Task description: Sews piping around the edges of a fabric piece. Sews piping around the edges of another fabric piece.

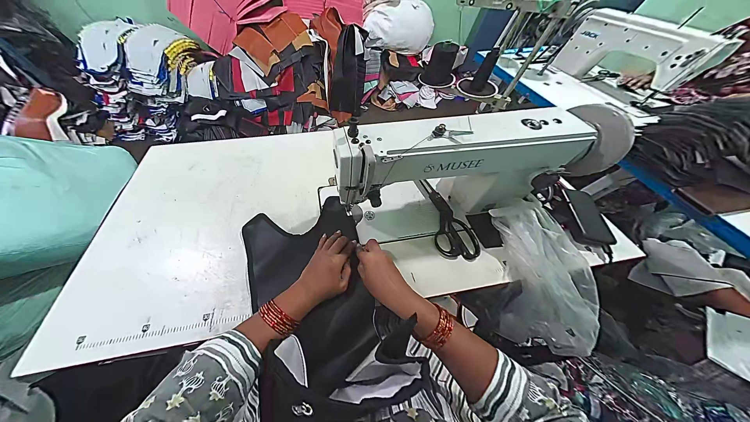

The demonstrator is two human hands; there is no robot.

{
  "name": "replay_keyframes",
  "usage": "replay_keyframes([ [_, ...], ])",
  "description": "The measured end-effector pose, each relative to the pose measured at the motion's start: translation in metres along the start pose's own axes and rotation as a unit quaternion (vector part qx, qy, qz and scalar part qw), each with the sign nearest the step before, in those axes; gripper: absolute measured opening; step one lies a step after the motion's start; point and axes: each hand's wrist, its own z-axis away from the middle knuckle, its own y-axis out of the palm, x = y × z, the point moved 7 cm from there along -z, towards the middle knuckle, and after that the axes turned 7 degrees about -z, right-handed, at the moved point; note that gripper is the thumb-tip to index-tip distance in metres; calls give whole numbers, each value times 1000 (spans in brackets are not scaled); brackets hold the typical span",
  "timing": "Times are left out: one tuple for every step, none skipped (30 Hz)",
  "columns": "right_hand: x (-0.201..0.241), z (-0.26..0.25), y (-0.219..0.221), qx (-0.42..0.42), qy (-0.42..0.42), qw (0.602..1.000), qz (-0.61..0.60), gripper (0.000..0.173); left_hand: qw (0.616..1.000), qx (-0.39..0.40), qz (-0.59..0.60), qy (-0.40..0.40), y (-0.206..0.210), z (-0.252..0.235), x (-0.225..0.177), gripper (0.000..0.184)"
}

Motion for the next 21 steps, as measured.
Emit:
replay_keyframes([
  [1, -2, 0, 1, 2, 1000, 6, 38, 1000, 14, 2, -5, 0, -2, 2, 43],
  [1, -5, -1, 2, 4, 1000, 10, 39, 999, 36, 5, -13, 0, -4, 4, 44],
  [1, -7, -1, 0, 6, 1000, 11, 40, 998, 53, 4, -19, 0, -6, 6, 45],
  [0, -11, -2, -6, 5, 1000, 7, 41, 998, 65, 3, -24, 0, -9, 8, 46],
  [0, -14, -3, -9, 7, 1000, 1, 41, 997, 72, 4, -28, 0, -12, 10, 46],
  [-1, -17, -4, -10, 11, 1000, -4, 42, 996, 81, 7, -34, 0, -15, 12, 47],
  [-1, -21, -6, -13, 14, 1000, -10, 42, 994, 97, 11, -42, 0, -18, 15, 47],
  [-1, -25, -8, -12, 19, 1000, -16, 42, 993, 107, 14, -46, 0, -22, 18, 47],
  [-1, -29, -10, -12, 22, 999, -20, 42, 994, 97, 16, -42, 0, -25, 21, 47],
  [-1, -32, -12, -14, 23, 999, -24, 43, 997, 74, 16, -31, -1, -27, 24, 47],
  [-1, -35, -13, -16, 22, 999, -28, 43, 998, 58, 18, -22, -1, -30, 27, 46],
  [-1, -38, -14, -17, 23, 999, -30, 44, 998, 54, 18, -18, -1, -33, 30, 46],
  [-1, -41, -15, -19, 25, 999, -29, 45, 998, 63, 18, -19, -1, -37, 33, 46],
  [-1, -44, -16, -18, 28, 999, -26, 45, 997, 77, 16, -22, -1, -40, 36, 46],
  [-1, -46, -18, -19, 30, 999, -24, 46, 996, 89, 13, -27, -1, -44, 38, 46],
  [-1, -49, -19, -17, 33, 999, -25, 46, 995, 91, 11, -28, -2, -47, 41, 46],
  [-1, -52, -20, -13, 36, 999, -26, 47, 995, 91, 10, -28, -2, -49, 43, 45],
  [-2, -55, -21, -12, 36, 999, -28, 47, 995, 96, 10, -28, -2, -51, 45, 45],
  [-3, -56, -23, -13, 31, 999, -35, 46, 994, 101, 10, -28, -2, -52, 47, 44],
  [-6, -55, -25, -18, 18, 998, -50, 45, 994, 107, 10, -28, -2, -52, 47, 45],
  [-9, -53, -26, -27, 2, 997, -75, 44, 992, 121, 9, -30, -2, -51, 47, 45],
])
